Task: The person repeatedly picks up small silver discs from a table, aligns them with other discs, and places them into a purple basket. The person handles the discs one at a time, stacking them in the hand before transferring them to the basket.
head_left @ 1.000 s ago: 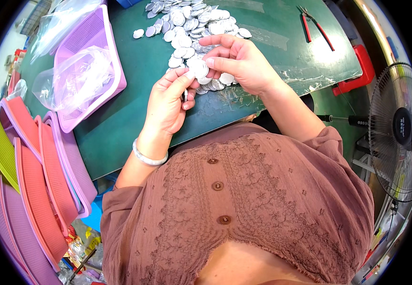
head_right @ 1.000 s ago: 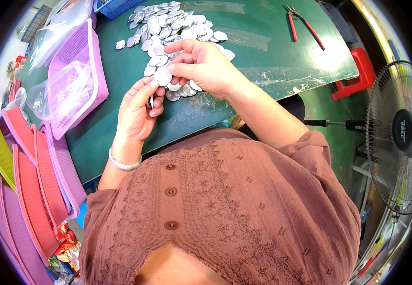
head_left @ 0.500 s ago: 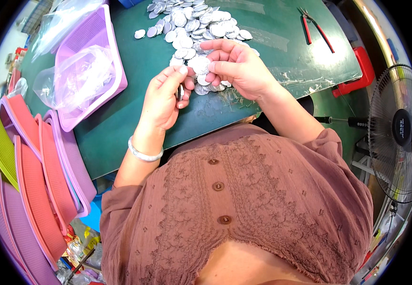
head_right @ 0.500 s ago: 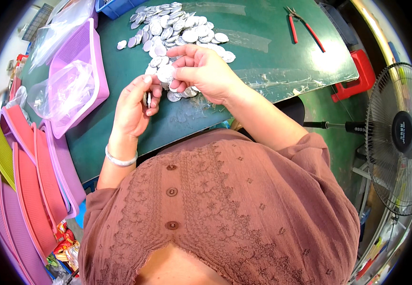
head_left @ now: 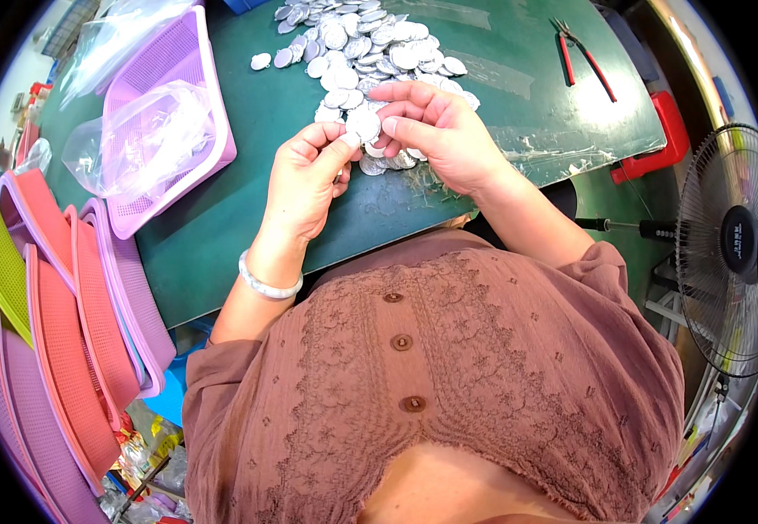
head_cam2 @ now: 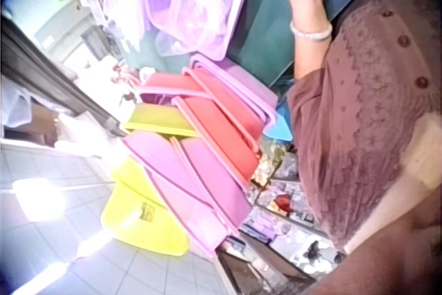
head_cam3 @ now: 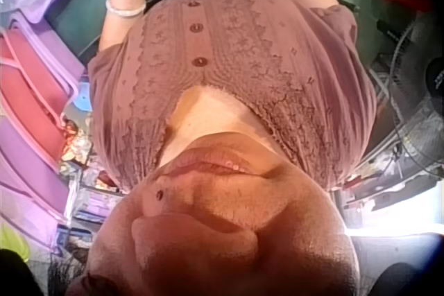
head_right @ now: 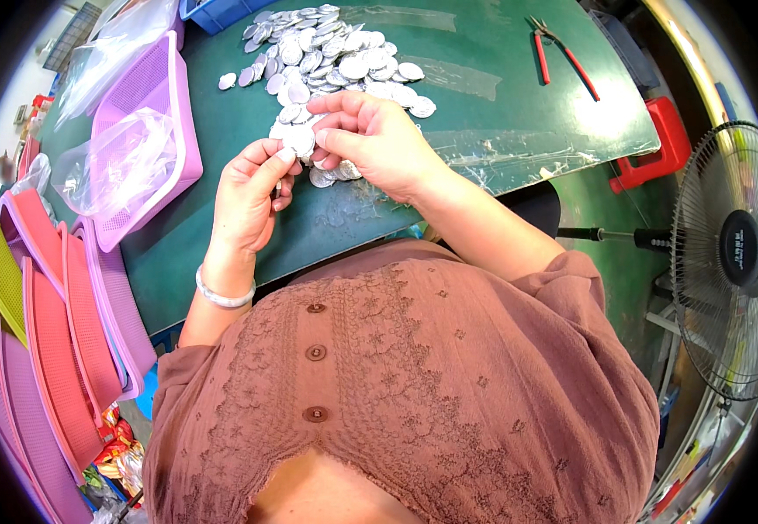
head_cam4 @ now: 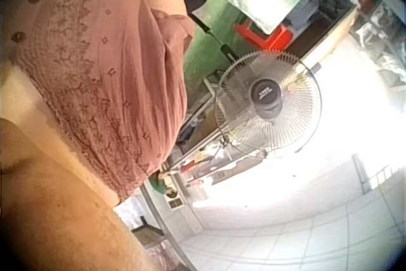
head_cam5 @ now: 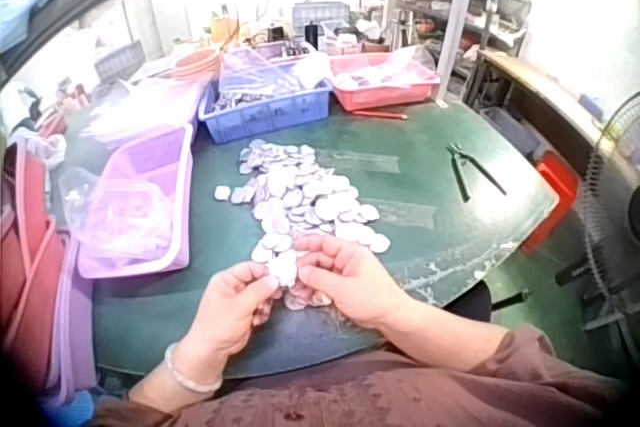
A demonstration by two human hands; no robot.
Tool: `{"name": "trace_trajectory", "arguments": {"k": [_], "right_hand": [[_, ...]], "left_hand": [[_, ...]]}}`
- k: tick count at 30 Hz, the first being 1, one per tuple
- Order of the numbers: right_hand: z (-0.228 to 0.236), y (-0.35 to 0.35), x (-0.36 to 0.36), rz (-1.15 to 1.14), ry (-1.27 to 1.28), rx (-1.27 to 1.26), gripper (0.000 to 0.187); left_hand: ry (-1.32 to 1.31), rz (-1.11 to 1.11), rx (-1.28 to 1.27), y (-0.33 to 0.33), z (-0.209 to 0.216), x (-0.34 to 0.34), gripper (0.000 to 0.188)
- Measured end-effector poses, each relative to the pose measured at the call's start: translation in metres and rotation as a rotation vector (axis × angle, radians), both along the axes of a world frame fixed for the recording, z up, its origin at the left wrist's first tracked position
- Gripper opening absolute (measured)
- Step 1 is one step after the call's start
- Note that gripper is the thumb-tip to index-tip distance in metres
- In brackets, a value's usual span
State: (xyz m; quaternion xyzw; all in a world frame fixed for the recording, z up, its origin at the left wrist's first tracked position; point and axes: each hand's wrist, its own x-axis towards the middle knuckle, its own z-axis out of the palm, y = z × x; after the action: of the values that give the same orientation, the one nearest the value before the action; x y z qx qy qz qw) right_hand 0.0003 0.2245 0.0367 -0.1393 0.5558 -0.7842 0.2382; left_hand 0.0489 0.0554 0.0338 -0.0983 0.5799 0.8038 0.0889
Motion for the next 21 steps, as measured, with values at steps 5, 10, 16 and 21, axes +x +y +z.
{"name": "trace_trajectory", "arguments": {"k": [5, 10, 16, 21], "right_hand": [[-0.002, -0.001, 0.001, -0.039, 0.036, -0.019, 0.036], [-0.003, -0.001, 0.002, -0.047, 0.089, -0.012, 0.037], [-0.008, 0.000, 0.003, -0.064, 0.311, 0.049, 0.039], [-0.011, 0.001, 0.005, -0.023, 0.449, 0.042, 0.043]], "left_hand": [[0.021, -0.007, 0.028, -0.001, -0.001, 0.000, 0.009], [0.014, -0.021, 0.100, 0.000, 0.000, 0.000, 0.010], [-0.049, 0.001, 0.334, 0.002, 0.003, 0.001, 0.012], [0.017, -0.019, 0.254, -0.002, 0.001, 0.001, 0.020]]}}
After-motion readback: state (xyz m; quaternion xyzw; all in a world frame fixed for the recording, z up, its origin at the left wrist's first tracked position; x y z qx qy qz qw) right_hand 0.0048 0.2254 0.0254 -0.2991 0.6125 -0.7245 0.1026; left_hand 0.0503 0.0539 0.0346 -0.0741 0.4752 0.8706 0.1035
